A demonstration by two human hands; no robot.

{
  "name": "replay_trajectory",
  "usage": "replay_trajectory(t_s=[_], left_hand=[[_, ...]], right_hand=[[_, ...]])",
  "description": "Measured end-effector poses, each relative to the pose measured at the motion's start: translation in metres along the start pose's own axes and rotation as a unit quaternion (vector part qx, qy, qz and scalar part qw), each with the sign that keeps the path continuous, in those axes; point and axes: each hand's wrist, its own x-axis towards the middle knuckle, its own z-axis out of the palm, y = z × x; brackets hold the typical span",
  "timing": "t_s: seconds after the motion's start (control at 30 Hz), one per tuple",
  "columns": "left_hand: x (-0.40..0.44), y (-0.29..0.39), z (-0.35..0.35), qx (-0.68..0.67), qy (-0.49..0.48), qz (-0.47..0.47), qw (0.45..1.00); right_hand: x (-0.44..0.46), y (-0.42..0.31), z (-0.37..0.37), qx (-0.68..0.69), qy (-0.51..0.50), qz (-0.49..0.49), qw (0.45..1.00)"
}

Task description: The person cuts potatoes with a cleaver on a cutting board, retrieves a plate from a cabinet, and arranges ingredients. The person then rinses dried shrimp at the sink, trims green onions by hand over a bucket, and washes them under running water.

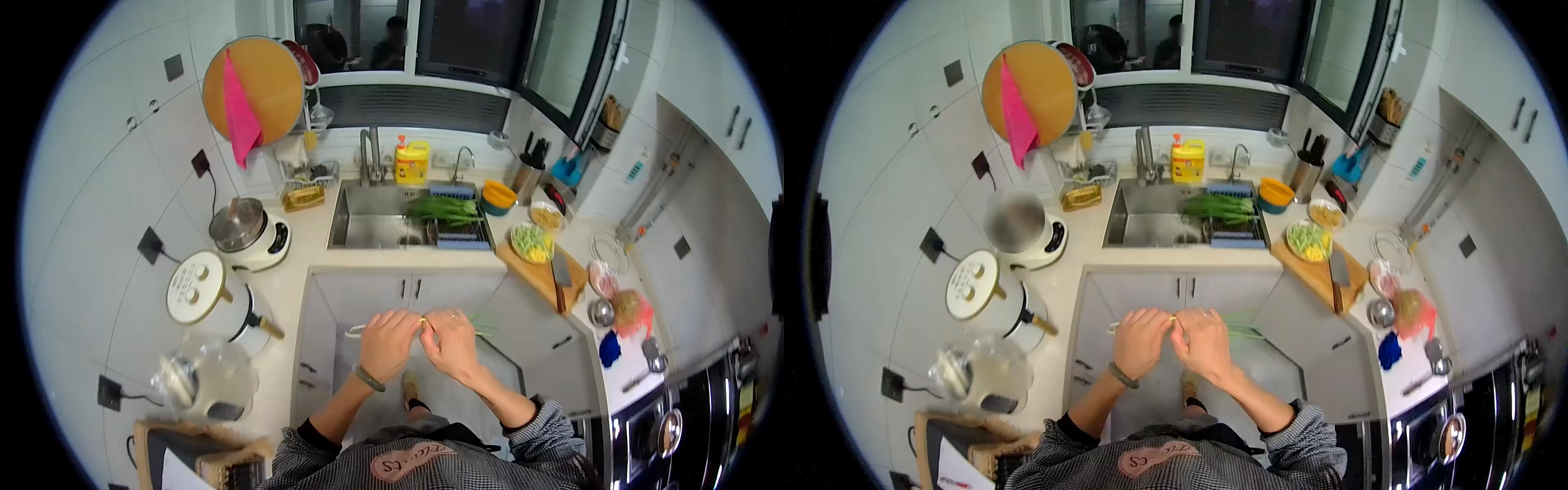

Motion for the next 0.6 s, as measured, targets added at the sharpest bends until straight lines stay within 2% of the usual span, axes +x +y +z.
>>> replay_trajectory(t_s=[0.03, 0.1, 0.3, 0.33, 0.37, 0.43, 0.5, 0.57, 0.6], left_hand=[[0.028, -0.018, 0.011, 0.007, 0.014, -0.006, 1.0], [0.079, -0.054, 0.03, 0.014, 0.049, -0.01, 0.999], [0.172, -0.174, 0.079, 0.022, 0.105, -0.063, 0.992], [0.183, -0.193, 0.089, 0.021, 0.118, -0.084, 0.989], [0.194, -0.213, 0.101, 0.018, 0.129, -0.104, 0.986], [0.216, -0.256, 0.126, -0.003, 0.136, -0.119, 0.983], [0.225, -0.304, 0.152, -0.022, 0.134, -0.141, 0.981], [0.239, -0.362, 0.176, -0.162, 0.096, -0.234, 0.954], [0.247, -0.39, 0.183, -0.165, 0.09, -0.229, 0.955]], right_hand=[[0.025, 0.022, 0.01, 0.001, 0.001, -0.009, 1.0], [0.077, 0.059, 0.035, 0.067, 0.065, -0.014, 0.996], [0.201, 0.15, 0.119, 0.154, 0.039, -0.003, 0.987], [0.21, 0.17, 0.143, 0.243, 0.004, 0.092, 0.966], [0.225, 0.183, 0.159, 0.24, 0.003, 0.099, 0.966], [0.25, 0.209, 0.188, 0.365, -0.014, 0.197, 0.91], [0.268, 0.241, 0.224, 0.362, -0.023, 0.209, 0.908], [0.287, 0.276, 0.264, 0.415, -0.01, 0.264, 0.871], [0.295, 0.297, 0.279, 0.446, -0.022, 0.28, 0.85]])
